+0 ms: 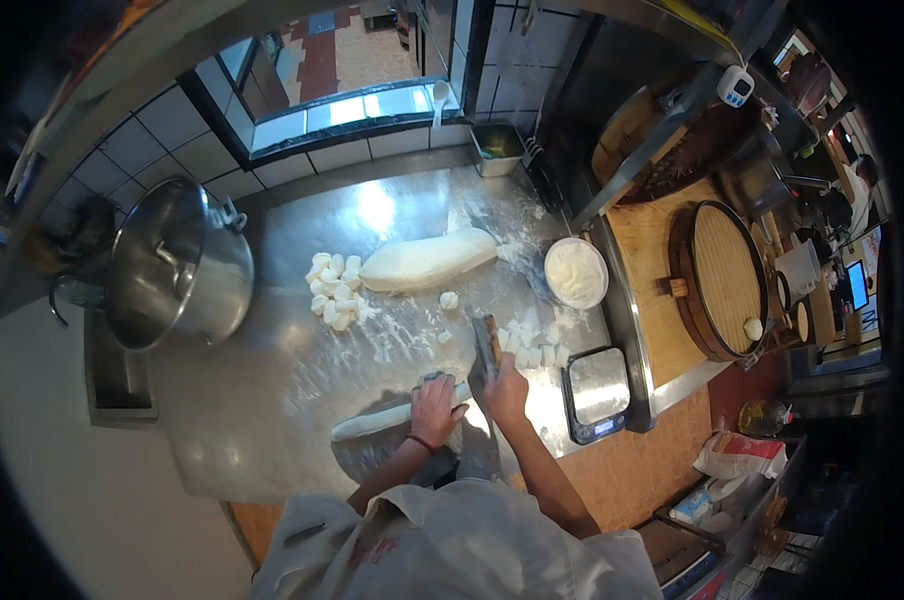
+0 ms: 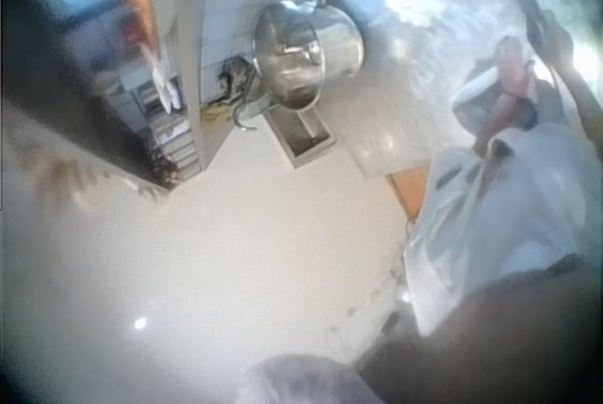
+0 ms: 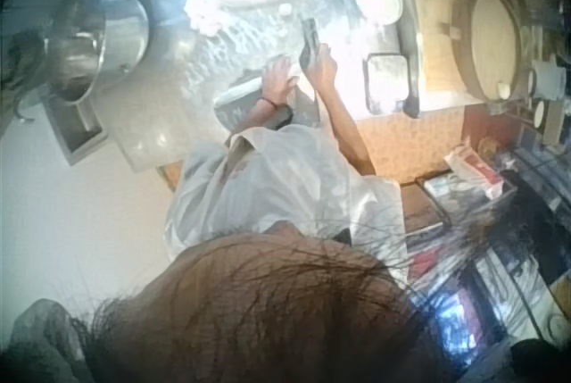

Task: The person rolls a long piece of dough on a metal table by hand and then uses a bench scraper to cut it into individual pieces.

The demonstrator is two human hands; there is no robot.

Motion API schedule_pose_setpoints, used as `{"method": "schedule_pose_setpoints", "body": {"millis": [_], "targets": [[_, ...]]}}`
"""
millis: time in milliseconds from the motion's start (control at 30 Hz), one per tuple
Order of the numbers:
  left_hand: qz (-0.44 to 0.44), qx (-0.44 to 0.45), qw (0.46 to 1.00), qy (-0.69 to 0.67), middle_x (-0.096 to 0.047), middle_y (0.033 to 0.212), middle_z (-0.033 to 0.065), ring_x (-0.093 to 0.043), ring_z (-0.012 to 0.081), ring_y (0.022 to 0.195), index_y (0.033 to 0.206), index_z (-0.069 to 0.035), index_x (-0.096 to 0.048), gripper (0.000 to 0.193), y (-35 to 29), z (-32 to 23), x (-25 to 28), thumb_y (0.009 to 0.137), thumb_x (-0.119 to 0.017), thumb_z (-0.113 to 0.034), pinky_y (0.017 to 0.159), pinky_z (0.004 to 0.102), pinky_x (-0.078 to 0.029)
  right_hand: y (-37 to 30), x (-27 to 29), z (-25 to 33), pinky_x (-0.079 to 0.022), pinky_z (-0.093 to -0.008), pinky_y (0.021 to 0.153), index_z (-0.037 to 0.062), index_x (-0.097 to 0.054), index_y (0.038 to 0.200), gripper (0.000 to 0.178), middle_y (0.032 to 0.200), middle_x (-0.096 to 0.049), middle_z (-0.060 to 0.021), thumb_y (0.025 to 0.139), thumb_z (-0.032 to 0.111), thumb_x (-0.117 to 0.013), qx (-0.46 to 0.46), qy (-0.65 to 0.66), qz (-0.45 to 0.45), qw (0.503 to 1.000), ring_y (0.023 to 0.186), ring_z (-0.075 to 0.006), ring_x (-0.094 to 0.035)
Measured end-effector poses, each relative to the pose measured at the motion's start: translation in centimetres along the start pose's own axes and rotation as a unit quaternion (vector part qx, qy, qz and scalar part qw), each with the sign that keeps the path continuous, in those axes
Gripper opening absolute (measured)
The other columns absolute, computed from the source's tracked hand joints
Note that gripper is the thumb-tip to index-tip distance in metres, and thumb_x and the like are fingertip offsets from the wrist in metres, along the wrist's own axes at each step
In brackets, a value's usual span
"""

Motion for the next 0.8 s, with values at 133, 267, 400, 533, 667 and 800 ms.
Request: {"method": "schedule_pose_setpoints", "body": {"millis": [133,267,400,533,667,800], "targets": [[0.004,-0.038,0.999,0.033,-0.061,0.114,0.0037,-0.057,0.0267,0.105,0.119,-0.012,-0.064,0.05,-1.6,1.9,0.6,0.076,-0.079,-0.032,0.088,0.048,-0.045,-3.9,0.2,-0.6,-0.051,-0.0537,0.06,0.0023,-0.05,0.109,0.029,0.075,-0.065,-0.0263,0.087,0.011,-0.067,0.011,0.016,0.068,0.997,0.07,-0.0479,-0.065],[0.055,-0.011,0.998,0.016,-0.062,0.113,0.0059,-0.058,0.0289,0.105,0.119,-0.011,-0.066,0.048,-1.7,3.1,-1.6,0.077,-0.078,-0.031,0.088,0.046,-0.046,-5.8,1.7,1.3,-0.052,-0.0535,0.063,0.0052,-0.052,0.118,0.036,0.086,-0.066,-0.0252,0.087,0.013,-0.068,0.019,0.039,0.088,0.995,0.074,-0.0466,-0.066],[0.015,-0.018,1.0,0.012,-0.062,0.112,0.0058,-0.057,0.0285,0.106,0.121,-0.011,-0.066,0.05,-1.2,1.8,-0.4,0.078,-0.077,-0.034,0.089,0.045,-0.045,-7.7,2.1,1.3,-0.052,-0.0526,0.059,0.0036,-0.05,0.109,0.031,0.076,-0.065,-0.0255,0.086,0.013,-0.07,0.034,0.028,0.092,0.995,0.07,-0.0475,-0.065],[0.012,0.001,1.0,0.014,-0.062,0.113,0.005,-0.057,0.028,0.107,0.121,-0.012,-0.066,0.05,-1.2,1.3,-0.2,0.078,-0.077,-0.035,0.089,0.0444,-0.044,-9.0,0.7,0.9,-0.052,-0.0536,0.06,0.0035,-0.05,0.111,0.034,0.075,-0.065,-0.0256,0.085,0.011,-0.07,0.041,0.005,0.118,0.992,0.069,-0.0481,-0.065],[0.031,-0.001,0.999,0.02,-0.062,0.113,0.0046,-0.057,0.0275,0.107,0.121,-0.013,-0.065,0.049,-1.1,1.5,-0.6,0.078,-0.078,-0.033,0.089,0.0445,-0.043,-8.4,0.2,0.9,-0.051,-0.0549,0.06,0.0032,-0.049,0.11,0.032,0.074,-0.064,-0.0273,0.086,0.014,-0.069,0.029,0.003,0.121,0.992,0.068,-0.0491,-0.064],[0.043,-0.013,0.999,0.026,-0.062,0.114,0.0042,-0.057,0.0273,0.107,0.121,-0.013,-0.065,0.048,-1.0,1.7,-1.1,0.077,-0.078,-0.031,0.088,0.0447,-0.044,-5.0,-1.6,1.8,-0.049,-0.0558,0.058,0.0029,-0.049,0.104,0.026,0.071,-0.063,-0.0285,0.088,0.015,-0.066,0.033,-0.001,0.071,0.997,0.066,-0.0502,-0.063]]}}
Point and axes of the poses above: each hand's wrist, its own y-axis towards the middle knuckle, its own x-axis out of the back of the hand, z = x × y, the point moved 8 cm from there along y, towards the middle knuckle
